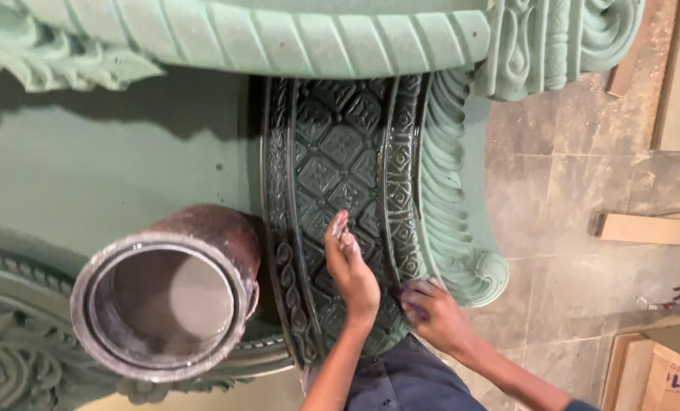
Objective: The person cleans the ornate carvings of a green wooden furniture piece using a purple cloth. They repeatedly dip the cloth into a metal can containing a liquid and wipe the detailed patterns on the furniture's surface.
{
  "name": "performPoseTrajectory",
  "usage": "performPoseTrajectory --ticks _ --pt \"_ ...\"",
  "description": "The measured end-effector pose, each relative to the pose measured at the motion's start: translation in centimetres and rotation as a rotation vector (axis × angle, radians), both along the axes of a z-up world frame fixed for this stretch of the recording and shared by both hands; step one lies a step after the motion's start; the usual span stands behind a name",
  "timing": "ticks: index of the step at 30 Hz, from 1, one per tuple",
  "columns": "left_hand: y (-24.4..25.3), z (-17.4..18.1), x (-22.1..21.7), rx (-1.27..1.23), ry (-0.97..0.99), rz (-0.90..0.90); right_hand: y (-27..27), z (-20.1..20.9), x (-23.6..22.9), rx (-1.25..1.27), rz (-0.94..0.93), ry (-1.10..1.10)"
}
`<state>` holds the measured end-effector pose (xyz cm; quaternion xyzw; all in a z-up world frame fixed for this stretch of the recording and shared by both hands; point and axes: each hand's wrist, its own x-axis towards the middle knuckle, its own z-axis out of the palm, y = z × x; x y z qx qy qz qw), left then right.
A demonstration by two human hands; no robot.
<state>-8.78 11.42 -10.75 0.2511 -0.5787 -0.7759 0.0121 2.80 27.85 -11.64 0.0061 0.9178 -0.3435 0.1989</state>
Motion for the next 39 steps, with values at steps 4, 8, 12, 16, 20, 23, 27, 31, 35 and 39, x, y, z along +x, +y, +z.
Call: performPoseTrajectory --ticks 4,8,12,16,20,23,27,31,35,39 --pt "-0.7 0.4 2.5 -0.061 -0.035 0.037 0.6 0.0 -6.7 0.151 -0.094 -0.097" --pt "-0.7 0.8 4.7 -0.137 -0.021 0.058 -0.3 -3.6 -17.8 0.167 0.061 0.602" --pt "-0.3 1.6 6.9 -0.137 -0.016 0.081 -1.4 -3.0 -16.9 0.184 -0.062 0.597" --pt "0.4 2.6 8.7 -0.095 -0.008 0.102 -1.2 0.9 -3.4 0.170 -0.028 0.449" --pt "1.1 2.6 10.0 -0.124 0.003 0.092 -0.1 1.9 3.8 0.193 -0.363 0.086" --pt "2.0 1.9 10.6 -0.075 0.009 0.099 -0.2 -0.1 -1.2 0.234 -0.321 0.330" --pt "2.7 0.5 10.0 -0.080 -0.040 0.093 -2.9 -3.4 -15.5 0.214 -0.281 0.550" --pt "3.1 0.1 10.2 -0.200 -0.042 0.050 -3.6 -4.0 -18.1 0.124 -0.139 0.707" --pt "3.2 0.5 10.0 -0.073 -0.006 0.091 -3.1 -1.3 -5.5 0.137 0.171 0.593" --pt "2.8 1.0 10.4 -0.109 -0.016 0.087 -1.5 1.1 5.5 0.077 0.036 0.257"
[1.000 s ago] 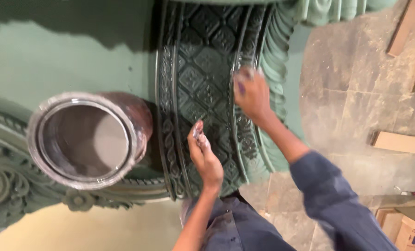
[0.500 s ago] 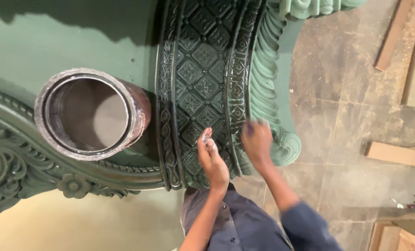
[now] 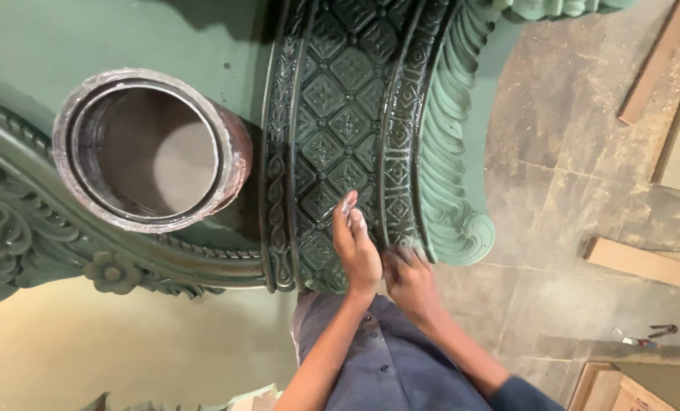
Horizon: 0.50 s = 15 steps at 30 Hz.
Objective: The person cleans the ornate carvings of a green wooden furniture piece using a purple cloth. They repeatedly dip the cloth into a metal can containing a liquid and wipe the detailed patterns on the furniture's surface.
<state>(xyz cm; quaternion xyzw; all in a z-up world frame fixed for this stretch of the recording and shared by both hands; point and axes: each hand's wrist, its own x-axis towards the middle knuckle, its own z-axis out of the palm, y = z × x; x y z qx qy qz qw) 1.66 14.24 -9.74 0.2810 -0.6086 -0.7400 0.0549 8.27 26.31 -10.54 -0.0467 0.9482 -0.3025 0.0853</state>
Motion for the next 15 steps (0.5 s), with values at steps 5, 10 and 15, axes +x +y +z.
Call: performPoseTrajectory --ticks 5,10,15 --pt "-0.6 -0.1 0.0 0.042 -0.029 0.039 -0.2 -2.5 -8.4 0.161 -0.024 0.014" --pt "-0.6 0.0 1.2 0.022 -0.099 0.028 -1.1 -5.1 -22.6 0.089 -0.012 0.437" --pt "-0.3 0.0 2.1 -0.043 -0.001 0.028 0.7 -4.7 -15.3 0.201 0.183 0.468"
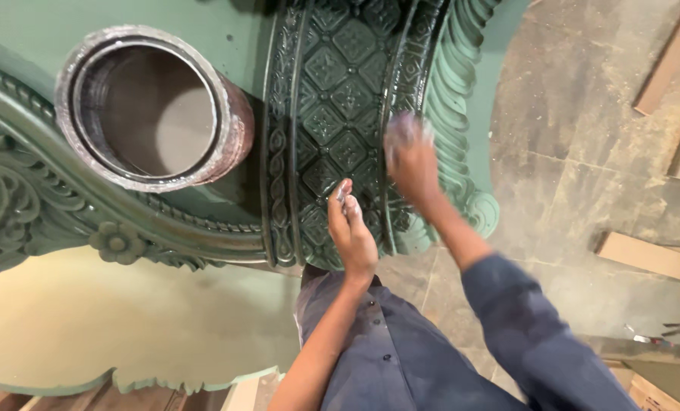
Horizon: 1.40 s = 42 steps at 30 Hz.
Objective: The person cleans the ornate carvings of a green wooden furniture piece using a purple cloth. They repeatedly dip the cloth into a metal can containing a liquid and wipe the detailed patterns on the furniture's surface.
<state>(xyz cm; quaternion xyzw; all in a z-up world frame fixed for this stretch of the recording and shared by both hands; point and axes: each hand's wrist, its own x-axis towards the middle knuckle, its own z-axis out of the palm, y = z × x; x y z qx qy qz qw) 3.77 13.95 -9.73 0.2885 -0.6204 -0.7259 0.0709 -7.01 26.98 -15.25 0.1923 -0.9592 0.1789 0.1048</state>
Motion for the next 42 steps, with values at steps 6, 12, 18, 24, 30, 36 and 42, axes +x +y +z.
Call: performPoseTrajectory --ticks 6,12,18,24,30,36,42 --pt "0.9 0.3 1.4 0.010 0.019 -0.012 3.1 4.7 18.4 -0.104 0.028 -0.265" --pt "1.6 0.5 3.6 -0.016 0.053 0.012 2.6 3.9 15.0 -0.163 -0.061 -0.388" --pt "2.6 -0.2 6.0 -0.013 0.054 0.030 -0.4 0.7 9.1 -0.186 -0.018 -0.124" --pt "2.5 0.0 7.6 -0.051 0.091 0.010 3.3 3.2 21.8 -0.211 0.142 -0.154" --pt "2.5 0.7 8.3 -0.084 0.099 0.026 5.7 3.5 19.1 -0.227 -0.065 -0.269" --pt "3.1 1.2 8.9 -0.148 0.096 0.002 1.2 2.0 7.2 -0.358 -0.116 -0.023" --pt "3.3 1.3 9.5 -0.087 0.092 -0.010 3.0 3.5 16.7 -0.275 -0.257 -0.034"
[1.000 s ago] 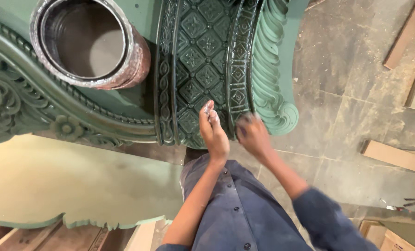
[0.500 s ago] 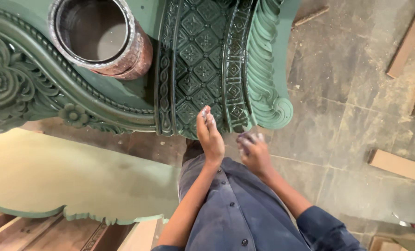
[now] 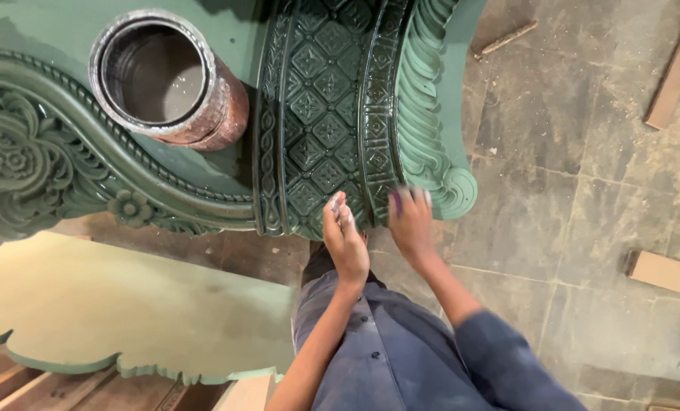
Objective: The person cleans the ornate carvings of a green wooden furniture piece using a purple cloth. They repeatedly dip the cloth into a metal can containing a liquid and wipe the detailed patterns on the furniture's surface.
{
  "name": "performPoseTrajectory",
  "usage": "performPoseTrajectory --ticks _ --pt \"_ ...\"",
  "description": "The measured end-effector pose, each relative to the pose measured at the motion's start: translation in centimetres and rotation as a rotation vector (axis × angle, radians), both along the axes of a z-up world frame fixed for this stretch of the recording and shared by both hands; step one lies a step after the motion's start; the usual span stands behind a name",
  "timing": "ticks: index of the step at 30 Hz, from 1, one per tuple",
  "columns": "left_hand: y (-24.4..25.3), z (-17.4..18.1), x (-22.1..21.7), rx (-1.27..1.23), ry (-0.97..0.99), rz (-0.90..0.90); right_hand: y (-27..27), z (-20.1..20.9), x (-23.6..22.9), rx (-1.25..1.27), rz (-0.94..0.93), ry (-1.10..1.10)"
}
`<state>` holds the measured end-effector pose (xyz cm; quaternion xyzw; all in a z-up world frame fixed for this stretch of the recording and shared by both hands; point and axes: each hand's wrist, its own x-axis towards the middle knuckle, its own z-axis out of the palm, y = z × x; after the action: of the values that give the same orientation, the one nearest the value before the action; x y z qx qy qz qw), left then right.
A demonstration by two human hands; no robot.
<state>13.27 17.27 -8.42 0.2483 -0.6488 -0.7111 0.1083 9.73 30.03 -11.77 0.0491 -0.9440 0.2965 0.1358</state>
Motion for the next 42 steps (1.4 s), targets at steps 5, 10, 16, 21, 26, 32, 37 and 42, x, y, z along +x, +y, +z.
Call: performPoseTrajectory --ticks 5,10,16,21,26,32,37,42 --pt "0.0 0.0 0.4 -0.009 0.020 0.013 3.5 1.6 5.5 -0.068 -0.166 -0.351" --pt "0.1 0.5 -0.2 -0.004 -0.012 -0.018 -1.2 -1.1 -3.9 0.040 -0.031 -0.096" --pt "0.2 -0.1 0.6 0.010 0.006 -0.009 -2.4 -3.7 -2.1 0.238 0.315 0.056" --pt "0.1 0.4 0.2 -0.001 0.008 0.004 0.9 0.3 6.4 0.069 0.383 -0.285" --pt "0.2 -0.1 0.1 -0.008 0.017 0.016 -0.3 0.1 1.6 -0.095 0.279 -0.129" --pt "0.1 -0.3 0.4 -0.031 0.027 0.018 -1.7 -3.0 0.6 0.315 0.369 0.029" --pt "0.0 0.2 0.4 -0.024 0.010 0.029 2.8 -1.4 8.3 0.145 0.429 -0.117" --pt "0.6 0.4 0.0 -0.040 0.004 -0.001 0.3 -2.3 4.5 0.117 0.236 -0.042"
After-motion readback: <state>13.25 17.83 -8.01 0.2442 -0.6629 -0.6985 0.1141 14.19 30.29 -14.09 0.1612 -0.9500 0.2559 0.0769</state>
